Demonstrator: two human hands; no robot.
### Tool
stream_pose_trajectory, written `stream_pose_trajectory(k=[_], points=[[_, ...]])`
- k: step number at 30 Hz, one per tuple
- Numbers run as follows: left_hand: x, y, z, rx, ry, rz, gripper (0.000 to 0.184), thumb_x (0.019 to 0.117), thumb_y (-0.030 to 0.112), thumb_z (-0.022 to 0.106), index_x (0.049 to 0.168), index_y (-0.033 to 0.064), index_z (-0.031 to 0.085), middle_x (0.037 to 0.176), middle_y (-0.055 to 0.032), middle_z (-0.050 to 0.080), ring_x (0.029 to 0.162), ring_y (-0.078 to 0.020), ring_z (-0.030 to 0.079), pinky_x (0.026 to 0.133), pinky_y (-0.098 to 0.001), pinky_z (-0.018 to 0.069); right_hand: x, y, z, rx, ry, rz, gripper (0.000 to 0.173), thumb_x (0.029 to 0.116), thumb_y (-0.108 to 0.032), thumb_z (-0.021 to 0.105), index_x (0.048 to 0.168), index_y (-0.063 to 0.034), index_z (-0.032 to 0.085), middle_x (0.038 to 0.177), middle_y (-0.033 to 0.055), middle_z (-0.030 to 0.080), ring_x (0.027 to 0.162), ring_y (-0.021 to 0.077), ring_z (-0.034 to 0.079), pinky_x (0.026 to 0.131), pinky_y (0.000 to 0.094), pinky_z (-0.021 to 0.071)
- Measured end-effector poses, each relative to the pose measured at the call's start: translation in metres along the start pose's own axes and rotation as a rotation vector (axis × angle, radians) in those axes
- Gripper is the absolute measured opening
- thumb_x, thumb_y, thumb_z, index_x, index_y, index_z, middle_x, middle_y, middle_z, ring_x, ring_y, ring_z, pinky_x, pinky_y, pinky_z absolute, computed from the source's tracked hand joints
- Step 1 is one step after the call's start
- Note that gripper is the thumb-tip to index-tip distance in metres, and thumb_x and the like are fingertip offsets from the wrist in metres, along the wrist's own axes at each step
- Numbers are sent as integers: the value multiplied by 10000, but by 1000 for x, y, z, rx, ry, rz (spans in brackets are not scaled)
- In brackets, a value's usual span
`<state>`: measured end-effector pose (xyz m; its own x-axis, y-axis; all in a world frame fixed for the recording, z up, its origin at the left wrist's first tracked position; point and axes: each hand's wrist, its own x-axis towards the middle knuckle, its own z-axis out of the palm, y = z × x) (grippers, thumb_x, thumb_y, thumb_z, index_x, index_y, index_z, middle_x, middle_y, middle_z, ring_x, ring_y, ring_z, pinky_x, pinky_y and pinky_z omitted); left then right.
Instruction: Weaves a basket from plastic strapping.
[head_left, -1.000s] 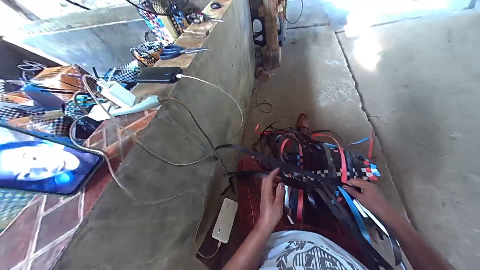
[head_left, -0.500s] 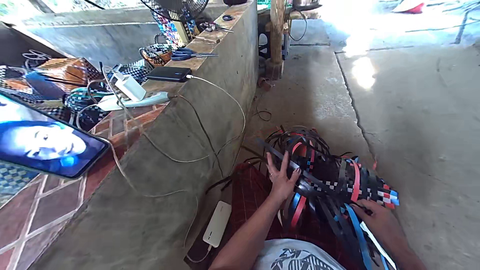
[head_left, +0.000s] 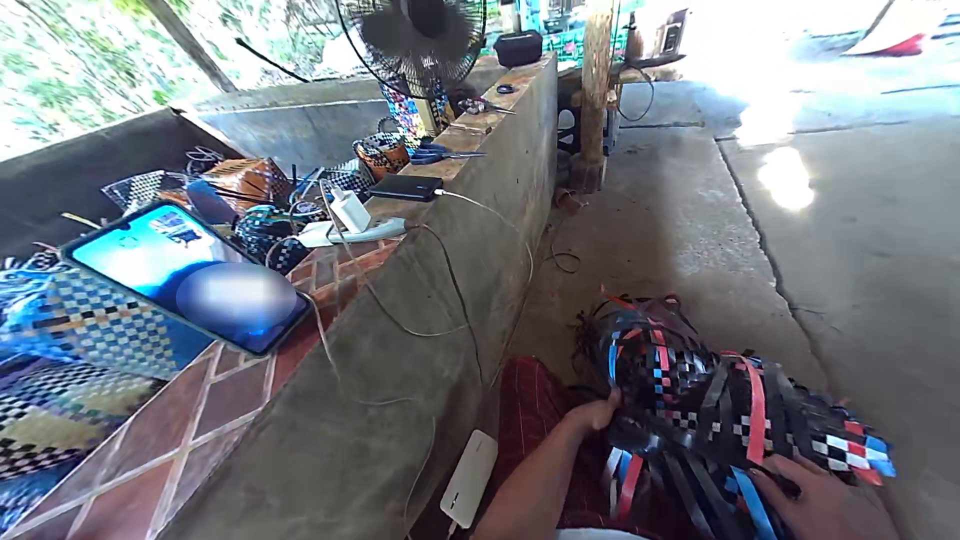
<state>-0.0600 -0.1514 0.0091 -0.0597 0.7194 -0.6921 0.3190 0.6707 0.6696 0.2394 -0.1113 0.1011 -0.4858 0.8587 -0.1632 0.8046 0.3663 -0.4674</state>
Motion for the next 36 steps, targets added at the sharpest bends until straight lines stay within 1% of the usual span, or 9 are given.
stream_pose_trajectory(k=[3, 7, 10, 13, 16, 19, 26, 33, 36], points=[[-15, 17, -18, 602, 102, -165, 840, 1059, 677, 183, 1378, 40, 628, 1424, -230, 603, 1370, -414, 534, 1091, -685, 394, 3, -17, -3, -52, -110, -4, 344, 988, -305, 642, 1096, 6, 744, 1178, 293, 684, 1129, 493, 644, 929, 669, 487], [-51, 42, -44, 761, 186, -255, 733, 1057, 621, 368, 1204, -18, 695, 1337, -246, 643, 1288, -420, 592, 1005, -668, 463, 10, -41, 4, -92, -234, 12, 357, 1005, -313, 617, 1161, -13, 734, 1244, 284, 666, 1173, 485, 628, 963, 662, 475], [-67, 38, -69, 751, 280, -202, 666, 1076, 561, 380, 1190, -10, 703, 1343, -234, 641, 1308, -402, 582, 1043, -647, 452, 21, -43, 14, -107, -278, 42, 357, 1011, -318, 607, 1175, -26, 730, 1257, 267, 667, 1190, 467, 626, 968, 651, 473], [-59, 9, -87, 670, 444, -140, 561, 1076, 508, 438, 1329, 67, 674, 1512, -184, 515, 1456, -365, 415, 1188, -622, 285, 32, -39, 27, -90, -323, 47, 346, 1019, -324, 602, 1167, -41, 732, 1263, 248, 671, 1205, 448, 622, 976, 642, 473], [-34, -28, -93, 591, 592, -115, 540, 1042, 460, 541, 1485, 150, 554, 1592, -117, 441, 1484, -338, 386, 1185, -599, 317, 45, -37, 39, -95, -368, 62, 343, 1024, -336, 601, 1187, -64, 731, 1278, 233, 669, 1226, 426, 616, 1002, 623, 468], [-14, -38, -95, 570, 599, -97, 543, 1039, 457, 546, 1521, 207, 523, 1624, -95, 406, 1528, -347, 313, 1173, -623, 317, 53, -40, 37, -107, -422, 103, 360, 1031, -354, 591, 1232, -83, 717, 1313, 208, 661, 1263, 403, 598, 1037, 602, 454], [20, -24, -127, 521, 423, -179, 484, 1085, 489, 417, 1423, 213, 629, 1507, -110, 553, 1408, -315, 507, 1135, -582, 409, 54, -32, 39, -81, -452, 175, 376, 1041, -375, 571, 1268, -105, 701, 1332, 178, 653, 1267, 367, 600, 1042, 582, 459], [12, -30, -117, 468, 511, -108, 418, 1094, 419, 449, 1380, 197, 659, 1491, -64, 573, 1390, -282, 524, 1145, -531, 410, 49, -24, 48, -27, -402, 193, 353, 1034, -354, 588, 1229, -89, 716, 1304, 171, 668, 1251, 356, 611, 1036, 559, 464], [7, -28, -112, 368, 543, -81, 399, 1076, 382, 507, 1366, 135, 627, 1401, -117, 630, 1318, -309, 585, 1096, -555, 456, 50, -25, 45, -39, -427, 192, 362, 1034, -364, 590, 1248, -98, 709, 1335, 170, 654, 1269, 362, 600, 1044, 579, 458]])
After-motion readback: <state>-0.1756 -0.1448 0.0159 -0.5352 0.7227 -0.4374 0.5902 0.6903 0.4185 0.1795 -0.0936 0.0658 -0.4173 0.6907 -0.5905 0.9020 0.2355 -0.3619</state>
